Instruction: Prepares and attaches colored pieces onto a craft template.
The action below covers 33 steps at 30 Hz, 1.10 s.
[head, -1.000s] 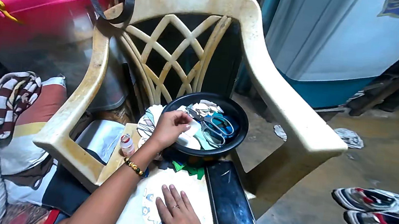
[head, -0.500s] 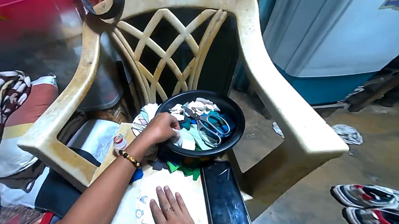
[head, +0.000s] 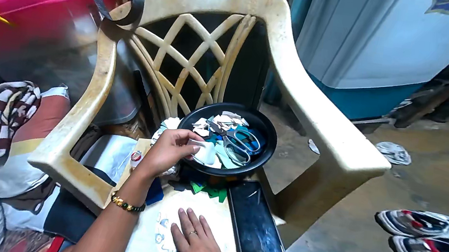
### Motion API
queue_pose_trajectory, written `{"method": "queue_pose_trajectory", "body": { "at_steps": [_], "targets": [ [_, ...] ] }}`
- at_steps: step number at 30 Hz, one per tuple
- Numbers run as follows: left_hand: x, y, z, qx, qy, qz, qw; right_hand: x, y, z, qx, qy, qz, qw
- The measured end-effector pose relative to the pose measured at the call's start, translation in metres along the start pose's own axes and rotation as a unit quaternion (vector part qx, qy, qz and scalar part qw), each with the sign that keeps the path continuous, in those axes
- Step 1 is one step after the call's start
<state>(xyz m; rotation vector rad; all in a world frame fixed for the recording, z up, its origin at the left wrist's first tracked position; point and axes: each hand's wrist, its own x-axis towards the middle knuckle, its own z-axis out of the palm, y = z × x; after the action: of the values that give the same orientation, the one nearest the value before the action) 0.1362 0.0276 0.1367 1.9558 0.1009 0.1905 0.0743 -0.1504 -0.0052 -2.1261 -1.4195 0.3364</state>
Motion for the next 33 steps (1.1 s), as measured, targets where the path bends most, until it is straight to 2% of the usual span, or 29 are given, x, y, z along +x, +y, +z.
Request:
{"method": "queue_pose_trajectory", "body": {
  "at_steps": [3,8,10,12,14,16,18,19,21,25,33],
  "targets": [
    [-0.027,0.001,0.000,-0.083,-0.016,0.028,0.996,0.000,0.002,0.002,-0.004,0.023,-0.009,1.000],
    [-0.077,-0.026,-0.017,-0.149,-0.063,-0.006,0.987,-0.003,0.012,0.003,0.038,0.128,-0.038,0.990],
    [-0.096,-0.046,-0.034,-0.081,-0.078,-0.024,0.993,-0.005,0.015,-0.003,0.051,0.157,-0.024,0.986],
    [-0.111,-0.064,-0.050,0.030,-0.093,-0.076,0.992,-0.005,0.016,-0.007,0.046,0.178,0.018,0.983],
    [-0.119,-0.075,-0.056,0.171,-0.086,-0.141,0.971,-0.002,0.019,-0.007,0.023,0.210,0.053,0.976],
    [-0.127,-0.079,-0.048,0.296,-0.038,-0.165,0.940,0.000,0.020,-0.009,0.002,0.216,0.092,0.972],
    [-0.137,-0.084,-0.028,0.376,0.055,-0.116,0.918,0.001,0.021,-0.012,-0.014,0.205,0.124,0.971],
    [-0.142,-0.089,-0.017,0.385,0.096,-0.067,0.915,0.002,0.022,-0.013,-0.025,0.207,0.129,0.969],
    [-0.148,-0.096,0.001,0.362,0.120,-0.017,0.924,0.004,0.023,-0.013,-0.040,0.217,0.124,0.967],
    [-0.153,-0.106,0.015,0.329,0.110,-0.036,0.937,0.006,0.026,-0.013,-0.045,0.224,0.105,0.968],
    [-0.153,-0.103,0.013,0.320,0.142,-0.073,0.934,0.006,0.028,-0.013,-0.032,0.249,0.089,0.964]
  ]
}}
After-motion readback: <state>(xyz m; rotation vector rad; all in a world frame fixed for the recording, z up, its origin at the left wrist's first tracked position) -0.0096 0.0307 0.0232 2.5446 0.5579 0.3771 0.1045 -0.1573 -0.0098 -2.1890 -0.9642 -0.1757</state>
